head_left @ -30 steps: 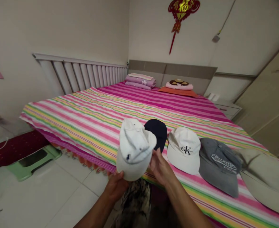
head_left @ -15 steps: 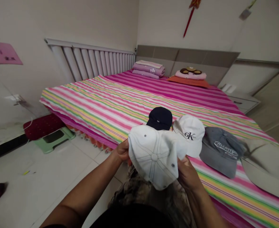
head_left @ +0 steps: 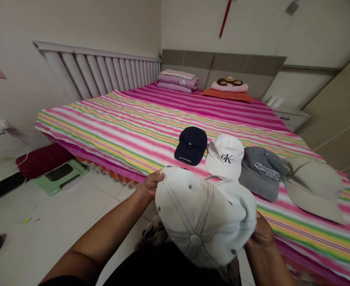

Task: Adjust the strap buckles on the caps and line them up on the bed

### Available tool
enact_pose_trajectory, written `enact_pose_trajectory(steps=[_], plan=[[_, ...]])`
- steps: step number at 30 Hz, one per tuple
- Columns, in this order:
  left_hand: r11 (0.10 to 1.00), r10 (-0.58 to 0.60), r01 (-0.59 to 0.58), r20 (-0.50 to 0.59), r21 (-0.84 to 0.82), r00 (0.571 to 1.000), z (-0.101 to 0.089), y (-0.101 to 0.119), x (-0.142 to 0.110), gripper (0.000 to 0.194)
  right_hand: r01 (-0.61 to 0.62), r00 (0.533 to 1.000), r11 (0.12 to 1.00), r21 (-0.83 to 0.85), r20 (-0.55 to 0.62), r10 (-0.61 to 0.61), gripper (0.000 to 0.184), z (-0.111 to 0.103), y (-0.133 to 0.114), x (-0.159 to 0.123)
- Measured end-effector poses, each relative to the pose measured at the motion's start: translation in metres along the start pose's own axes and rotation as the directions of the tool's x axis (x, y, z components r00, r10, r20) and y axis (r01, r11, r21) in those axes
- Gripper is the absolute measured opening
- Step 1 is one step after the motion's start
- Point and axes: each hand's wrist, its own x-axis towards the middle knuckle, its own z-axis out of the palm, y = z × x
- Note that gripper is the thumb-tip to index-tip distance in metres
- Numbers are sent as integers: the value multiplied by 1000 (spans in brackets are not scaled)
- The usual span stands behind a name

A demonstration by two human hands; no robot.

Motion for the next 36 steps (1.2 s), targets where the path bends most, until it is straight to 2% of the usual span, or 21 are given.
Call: enact_pose_trajectory(steps=[3, 6, 8, 11, 13, 15, 17, 19, 22, 27, 29, 33, 36], plan=[[998, -65, 63, 156, 15, 986, 10, 2, 3, 33, -24, 999, 1000, 20, 49, 23, 38, -4, -3, -4], [991, -132, 125, 189, 51, 973, 20, 2, 6, 36, -55, 997, 998, -27, 50, 56, 23, 5, -10, -6], [982, -183, 166, 213, 95, 960, 27, 2, 6, 38, -39, 995, 996, -77, 91, 46, 17, 9, -14, -8], [970, -221, 187, 240, 156, 945, 39, 3, 4, 37, 2, 983, 991, -134, 182, 22, 17, 7, -19, -13], [958, -235, 182, 239, 223, 942, 46, 4, 3, 34, -17, 973, 991, -129, 228, 46, 27, 4, -22, -16], [937, -243, 170, 219, 306, 945, 54, 5, 2, 32, -45, 974, 991, -123, 215, 71, 36, 4, -25, -20], [917, -243, 161, 189, 366, 951, 62, 5, 1, 32, -33, 979, 991, -130, 194, 58, 32, 7, -27, -23], [907, -225, 147, 159, 396, 961, 69, 4, 0, 33, 33, 976, 992, -119, 217, -6, 21, 10, -30, -24], [885, -203, 124, 132, 449, 970, 76, 2, -1, 31, 142, 960, 987, -75, 254, -119, 15, 14, -34, -25], [856, -148, 28, 191, 516, 970, 83, -1, 0, 25, 212, 951, 977, -24, 237, -200, 11, 22, -44, -25], [861, -102, -43, 254, 507, 962, 85, -2, 2, 27, 187, 956, 982, -11, 233, -179, 13, 27, -48, -26], [856, -34, -136, 316, 498, 948, 85, -3, 4, 28, 101, 962, 994, -50, 259, -85, 42, 34, -55, -26], [799, -39, -174, 339, 575, 940, 87, -2, 4, 31, 75, 953, 993, -92, 300, -44, 35, 34, -59, -25]])
